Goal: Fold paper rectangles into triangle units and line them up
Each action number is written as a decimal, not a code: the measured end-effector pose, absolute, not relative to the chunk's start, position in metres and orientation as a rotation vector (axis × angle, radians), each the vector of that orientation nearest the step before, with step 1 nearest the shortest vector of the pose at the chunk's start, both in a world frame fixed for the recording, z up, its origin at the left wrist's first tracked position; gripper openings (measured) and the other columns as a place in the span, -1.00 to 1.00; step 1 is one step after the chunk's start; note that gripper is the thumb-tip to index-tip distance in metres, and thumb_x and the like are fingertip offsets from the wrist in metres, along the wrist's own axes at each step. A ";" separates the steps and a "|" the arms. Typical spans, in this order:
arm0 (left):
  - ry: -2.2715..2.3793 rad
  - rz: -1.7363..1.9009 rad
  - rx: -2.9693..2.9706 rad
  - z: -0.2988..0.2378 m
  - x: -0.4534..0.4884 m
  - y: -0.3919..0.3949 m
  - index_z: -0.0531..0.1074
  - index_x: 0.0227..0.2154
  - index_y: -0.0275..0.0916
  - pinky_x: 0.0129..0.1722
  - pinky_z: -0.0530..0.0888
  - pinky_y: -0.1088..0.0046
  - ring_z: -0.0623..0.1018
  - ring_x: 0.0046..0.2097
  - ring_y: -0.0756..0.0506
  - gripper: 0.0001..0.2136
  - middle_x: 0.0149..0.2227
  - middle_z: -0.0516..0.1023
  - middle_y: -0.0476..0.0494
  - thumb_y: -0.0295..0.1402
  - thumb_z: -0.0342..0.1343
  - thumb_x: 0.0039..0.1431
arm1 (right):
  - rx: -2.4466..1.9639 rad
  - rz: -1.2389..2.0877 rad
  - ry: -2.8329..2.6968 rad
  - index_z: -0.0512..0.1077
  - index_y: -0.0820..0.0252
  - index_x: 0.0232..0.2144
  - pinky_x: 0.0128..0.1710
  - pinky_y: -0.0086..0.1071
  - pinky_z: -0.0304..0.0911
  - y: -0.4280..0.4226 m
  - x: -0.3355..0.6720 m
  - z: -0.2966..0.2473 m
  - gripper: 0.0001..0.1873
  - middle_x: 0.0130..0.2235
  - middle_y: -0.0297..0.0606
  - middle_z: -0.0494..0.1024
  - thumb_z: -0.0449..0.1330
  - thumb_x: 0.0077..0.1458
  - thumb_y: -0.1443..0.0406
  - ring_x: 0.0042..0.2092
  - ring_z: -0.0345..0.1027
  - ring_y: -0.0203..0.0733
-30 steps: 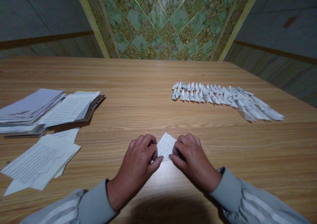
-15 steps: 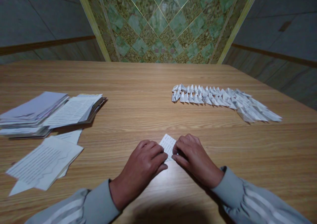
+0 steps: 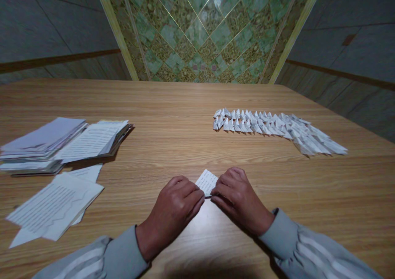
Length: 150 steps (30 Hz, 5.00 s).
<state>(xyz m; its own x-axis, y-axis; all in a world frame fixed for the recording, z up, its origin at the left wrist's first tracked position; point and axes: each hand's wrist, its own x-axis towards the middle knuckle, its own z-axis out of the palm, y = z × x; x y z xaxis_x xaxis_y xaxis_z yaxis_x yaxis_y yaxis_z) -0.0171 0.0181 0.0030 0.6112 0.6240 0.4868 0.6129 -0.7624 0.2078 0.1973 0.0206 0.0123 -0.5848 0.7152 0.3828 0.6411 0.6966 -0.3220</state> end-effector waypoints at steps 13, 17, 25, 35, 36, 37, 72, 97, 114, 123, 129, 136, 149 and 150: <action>1.058 0.873 2.915 0.013 -0.019 0.017 0.50 -0.31 -0.22 -0.32 0.21 0.32 0.37 -0.32 -0.12 -0.82 -0.41 0.52 -0.08 -0.37 0.01 0.37 | -0.959 -0.019 -2.370 0.45 0.19 -0.40 0.00 -0.17 0.05 0.018 0.191 0.022 -0.80 -0.41 -0.31 0.49 0.12 0.29 0.31 -0.28 0.22 -0.19; 1.079 0.892 2.914 0.015 -0.021 0.020 0.50 -0.31 -0.23 -0.32 0.21 0.32 0.37 -0.31 -0.12 -0.81 -0.40 0.53 -0.08 -0.37 0.01 0.37 | -0.985 -0.081 -2.359 0.46 0.18 -0.42 0.01 -0.17 0.06 0.020 0.196 0.024 -0.75 -0.43 -0.30 0.49 0.11 0.31 0.27 -0.28 0.22 -0.18; 1.211 0.882 2.894 0.015 -0.031 0.030 0.50 -0.36 -0.24 -0.33 0.27 0.34 0.40 -0.33 -0.12 -0.80 -0.41 0.54 -0.10 -0.35 0.03 0.35 | -1.046 -0.182 -2.335 0.47 0.17 -0.44 0.01 -0.16 0.09 0.025 0.206 0.026 -0.74 -0.43 -0.28 0.50 0.11 0.30 0.28 -0.29 0.23 -0.15; 0.976 0.933 2.934 0.014 -0.020 0.019 0.48 -0.16 -0.28 -0.34 0.34 0.36 0.45 -0.30 -0.10 -0.85 -0.28 0.57 -0.16 -0.45 0.00 0.35 | -1.013 -0.186 -2.416 0.43 0.15 -0.45 0.07 -0.14 0.06 0.013 0.192 0.028 -0.77 -0.44 -0.30 0.47 0.10 0.28 0.34 -0.28 0.23 -0.17; 0.966 0.922 2.912 0.013 -0.019 0.018 0.48 -0.22 -0.28 -0.38 0.32 0.37 0.43 -0.34 -0.09 -0.86 -0.35 0.55 -0.14 -0.45 0.01 0.35 | -0.995 -0.154 -2.445 0.43 0.15 -0.42 0.08 -0.13 0.05 0.013 0.192 0.028 -0.78 -0.42 -0.31 0.48 0.09 0.28 0.33 -0.27 0.24 -0.17; 0.956 0.924 2.892 0.013 -0.019 0.018 0.48 -0.27 -0.28 -0.40 0.31 0.38 0.42 -0.37 -0.08 -0.86 -0.39 0.53 -0.12 -0.46 0.02 0.34 | -0.980 -0.116 -2.472 0.43 0.14 -0.38 0.10 -0.12 0.04 0.013 0.193 0.027 -0.81 -0.40 -0.30 0.49 0.09 0.28 0.33 -0.26 0.25 -0.17; 0.790 0.545 2.921 -0.001 -0.032 0.006 0.44 0.02 -0.13 -0.07 0.50 0.12 0.45 0.06 -0.27 -0.71 0.10 0.51 -0.16 -0.49 -0.04 0.32 | -1.249 0.508 -2.408 0.40 0.19 -0.40 -0.10 -0.24 0.04 0.034 0.216 0.013 -0.83 -0.37 -0.36 0.44 0.31 0.16 0.27 -0.22 0.26 -0.18; 0.898 0.649 2.807 0.004 -0.024 0.001 0.47 -0.08 -0.17 -0.08 0.49 0.11 0.47 0.01 -0.27 -0.77 0.02 0.57 -0.07 -0.50 0.06 0.24 | -1.283 0.430 -2.461 0.34 0.19 -0.37 -0.10 -0.25 0.00 0.031 0.200 0.012 -0.86 -0.33 -0.34 0.42 0.22 0.23 0.34 -0.20 0.21 -0.18; 0.886 0.465 2.902 0.003 -0.023 0.001 0.41 0.04 -0.12 -0.13 0.46 0.12 0.47 0.01 -0.27 -0.68 0.05 0.53 -0.15 -0.51 0.03 0.27 | -1.305 0.425 -2.469 0.34 0.18 -0.37 -0.09 -0.23 0.01 0.029 0.199 0.015 -0.86 -0.33 -0.35 0.43 0.24 0.22 0.33 -0.20 0.22 -0.17; 0.849 0.507 2.943 0.005 -0.024 0.001 0.40 0.06 -0.14 -0.07 0.41 0.16 0.46 0.07 -0.24 -0.66 0.17 0.47 -0.09 -0.54 0.01 0.28 | -1.441 0.339 -2.361 0.36 0.12 -0.11 0.03 -0.11 0.09 0.030 0.203 0.012 -0.70 -0.08 -0.18 0.43 0.30 0.14 0.20 -0.01 0.24 -0.02; 0.837 0.491 2.934 0.005 -0.024 0.002 0.41 0.05 -0.14 -0.07 0.43 0.14 0.48 0.05 -0.25 -0.69 0.13 0.52 -0.05 -0.51 0.02 0.29 | -1.544 0.139 -2.339 0.14 0.14 0.24 0.20 0.09 -0.06 0.035 0.217 -0.002 -0.36 0.24 0.05 0.26 0.22 0.19 0.15 0.27 0.05 0.12; 0.814 0.477 2.896 0.009 -0.025 0.001 0.42 0.06 -0.17 -0.05 0.47 0.05 0.48 0.04 -0.30 -0.67 0.15 0.50 -0.07 -0.51 0.04 0.26 | -1.457 0.029 -2.367 0.19 0.23 0.24 0.20 0.08 -0.05 0.039 0.225 0.002 -0.40 0.25 0.07 0.28 0.22 0.21 0.21 0.26 0.07 0.12; 0.857 0.559 2.960 0.003 -0.024 -0.003 0.44 0.06 -0.17 -0.04 0.50 0.08 0.52 0.04 -0.25 -0.72 0.06 0.56 -0.19 -0.41 -0.03 0.37 | -1.271 0.073 -2.656 0.51 0.07 -0.25 0.09 -0.02 0.03 -0.001 0.199 0.030 -0.91 -0.20 -0.28 0.61 0.28 0.17 0.35 -0.14 0.33 -0.05; 0.868 0.560 2.973 0.002 -0.024 -0.004 0.44 0.06 -0.16 -0.03 0.49 0.09 0.53 0.04 -0.24 -0.72 0.06 0.57 -0.19 -0.40 -0.06 0.39 | -1.290 0.063 -2.655 0.51 0.06 -0.26 0.11 0.00 0.01 -0.001 0.200 0.030 -0.91 -0.20 -0.28 0.61 0.28 0.17 0.36 -0.14 0.33 -0.04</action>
